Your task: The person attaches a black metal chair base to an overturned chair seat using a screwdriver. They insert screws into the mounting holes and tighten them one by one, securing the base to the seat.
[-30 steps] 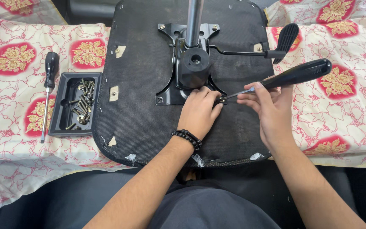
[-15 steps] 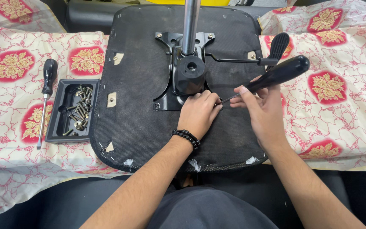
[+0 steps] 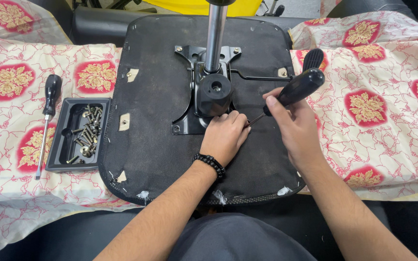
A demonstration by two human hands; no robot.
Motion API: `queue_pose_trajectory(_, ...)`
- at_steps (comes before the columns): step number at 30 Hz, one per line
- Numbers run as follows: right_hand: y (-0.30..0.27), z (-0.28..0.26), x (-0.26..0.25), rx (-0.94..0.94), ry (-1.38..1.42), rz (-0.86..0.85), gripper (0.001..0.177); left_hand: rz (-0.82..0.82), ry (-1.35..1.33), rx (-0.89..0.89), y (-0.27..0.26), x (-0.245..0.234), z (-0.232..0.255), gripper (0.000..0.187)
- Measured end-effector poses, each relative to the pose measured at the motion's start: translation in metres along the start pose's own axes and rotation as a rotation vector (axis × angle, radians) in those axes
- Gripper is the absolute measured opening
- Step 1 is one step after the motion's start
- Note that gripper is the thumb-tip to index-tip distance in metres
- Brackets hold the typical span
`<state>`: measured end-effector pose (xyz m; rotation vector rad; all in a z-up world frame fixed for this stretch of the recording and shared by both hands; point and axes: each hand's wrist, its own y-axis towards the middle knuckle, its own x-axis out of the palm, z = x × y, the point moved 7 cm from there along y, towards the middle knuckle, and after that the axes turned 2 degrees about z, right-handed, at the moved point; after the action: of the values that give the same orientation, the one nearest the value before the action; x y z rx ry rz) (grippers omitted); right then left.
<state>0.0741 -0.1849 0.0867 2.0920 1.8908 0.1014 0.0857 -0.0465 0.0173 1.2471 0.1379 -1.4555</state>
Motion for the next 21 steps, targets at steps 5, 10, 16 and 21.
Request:
queue_pose_trajectory(5, 0.017, -0.003, 0.011, 0.012, 0.641, 0.114, 0.038, 0.006, 0.026, -0.009, 0.000, -0.001, 0.002, 0.016)
queue_pose_trajectory(10, 0.028, -0.001, 0.025, -0.012, 0.568, 0.089, 0.046, 0.026, -0.028, -0.026, 0.000, -0.005, 0.003, 0.018)
queue_pose_trajectory(16, 0.034, 0.009, 0.025, -0.012, 0.531, -0.005, 0.050, 0.089, -0.130, 0.023, -0.002, -0.012, 0.003, 0.015)
queue_pose_trajectory(21, 0.041, 0.008, 0.032, -0.021, 0.690, -0.339, 0.060, 0.072, -0.093, 0.015, -0.001, -0.007, 0.000, 0.013)
